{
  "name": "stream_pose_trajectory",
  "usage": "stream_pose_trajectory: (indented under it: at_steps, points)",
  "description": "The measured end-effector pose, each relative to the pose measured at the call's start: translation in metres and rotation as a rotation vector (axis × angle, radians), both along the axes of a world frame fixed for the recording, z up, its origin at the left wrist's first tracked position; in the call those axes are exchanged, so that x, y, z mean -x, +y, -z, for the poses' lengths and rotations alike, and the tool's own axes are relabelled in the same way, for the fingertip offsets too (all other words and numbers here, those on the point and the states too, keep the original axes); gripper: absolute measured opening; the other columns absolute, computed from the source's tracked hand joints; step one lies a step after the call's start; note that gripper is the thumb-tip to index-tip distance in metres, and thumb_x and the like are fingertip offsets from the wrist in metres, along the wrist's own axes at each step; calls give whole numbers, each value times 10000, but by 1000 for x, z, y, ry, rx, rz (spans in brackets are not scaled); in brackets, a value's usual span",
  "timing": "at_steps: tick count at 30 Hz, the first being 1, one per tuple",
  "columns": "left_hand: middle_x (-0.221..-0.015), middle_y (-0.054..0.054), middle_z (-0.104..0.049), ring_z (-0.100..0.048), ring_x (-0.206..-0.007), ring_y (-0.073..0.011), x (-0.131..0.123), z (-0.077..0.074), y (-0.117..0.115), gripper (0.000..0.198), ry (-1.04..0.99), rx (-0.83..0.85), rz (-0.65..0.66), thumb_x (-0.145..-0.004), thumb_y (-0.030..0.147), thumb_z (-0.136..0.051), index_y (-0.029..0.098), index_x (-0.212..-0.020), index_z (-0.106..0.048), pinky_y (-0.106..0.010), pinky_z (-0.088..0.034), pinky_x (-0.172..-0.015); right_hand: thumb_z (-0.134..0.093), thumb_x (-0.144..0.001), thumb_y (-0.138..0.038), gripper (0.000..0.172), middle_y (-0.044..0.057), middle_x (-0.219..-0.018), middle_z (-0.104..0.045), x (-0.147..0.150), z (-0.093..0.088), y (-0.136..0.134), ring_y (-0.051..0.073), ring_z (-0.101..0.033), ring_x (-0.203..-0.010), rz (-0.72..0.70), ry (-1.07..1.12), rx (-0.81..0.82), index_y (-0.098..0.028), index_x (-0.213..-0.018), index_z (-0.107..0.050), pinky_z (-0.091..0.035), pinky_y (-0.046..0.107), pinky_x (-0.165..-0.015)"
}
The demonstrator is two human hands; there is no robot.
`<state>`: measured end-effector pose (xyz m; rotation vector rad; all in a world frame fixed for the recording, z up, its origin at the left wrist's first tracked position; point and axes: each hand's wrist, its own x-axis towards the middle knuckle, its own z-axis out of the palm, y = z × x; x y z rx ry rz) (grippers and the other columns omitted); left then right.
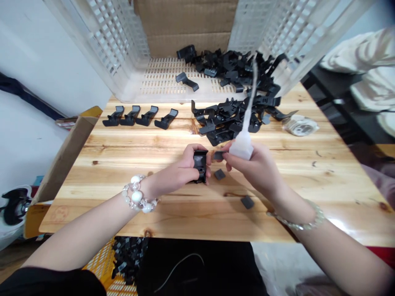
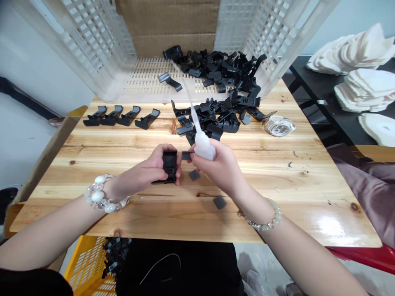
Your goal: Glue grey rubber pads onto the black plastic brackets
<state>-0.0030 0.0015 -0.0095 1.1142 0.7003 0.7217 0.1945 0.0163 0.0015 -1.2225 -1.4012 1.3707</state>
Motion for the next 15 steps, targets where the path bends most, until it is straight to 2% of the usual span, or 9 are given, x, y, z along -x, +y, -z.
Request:
stream_pose_trajectory:
  at_steps: [4,7,12,15]
  points:
    - [-1169,-76,-516,-585,-964,-189,1,6,0,575,15,41,12,-647,84,-506,266,-1143,-282,-388,-556,-796,-738,-716,-286,166,11,-703,-639,1,-1,-2,140,-563,-597,-120,63,95,-197,-809,-634,-478,301,-565]
    - [-1261,-81,-473,-564,-1078,-227,4,12,0,620,83,-55,22,-623,88,-494,289,-1167,-273,-399,-542,-828,-752,-697,-272,180,8,-745,-638,5,1,-5,137,-563,-616,-205,20,106,-190,-807,-635,-473,303,-591]
    - [-1178,-55,-475,-564,-978,-195,7,16,-1,641,205,-149,21,-677,97,-484,302,-1234,-243,-398,-515,-825,-733,-690,-229,164,-12,-714,-605,14,4,-10,136,-558,-644,-188,-7,92,-192,-784,-603,-454,295,-623]
    - [-1221,-65,-469,-550,-1045,-201,5,14,-5,569,222,-188,-6,-778,117,-497,301,-1253,-245,-402,-503,-875,-721,-701,-225,173,-22,-696,-596,17,5,-12,131,-562,-632,-170,29,123,-194,-806,-587,-460,290,-624]
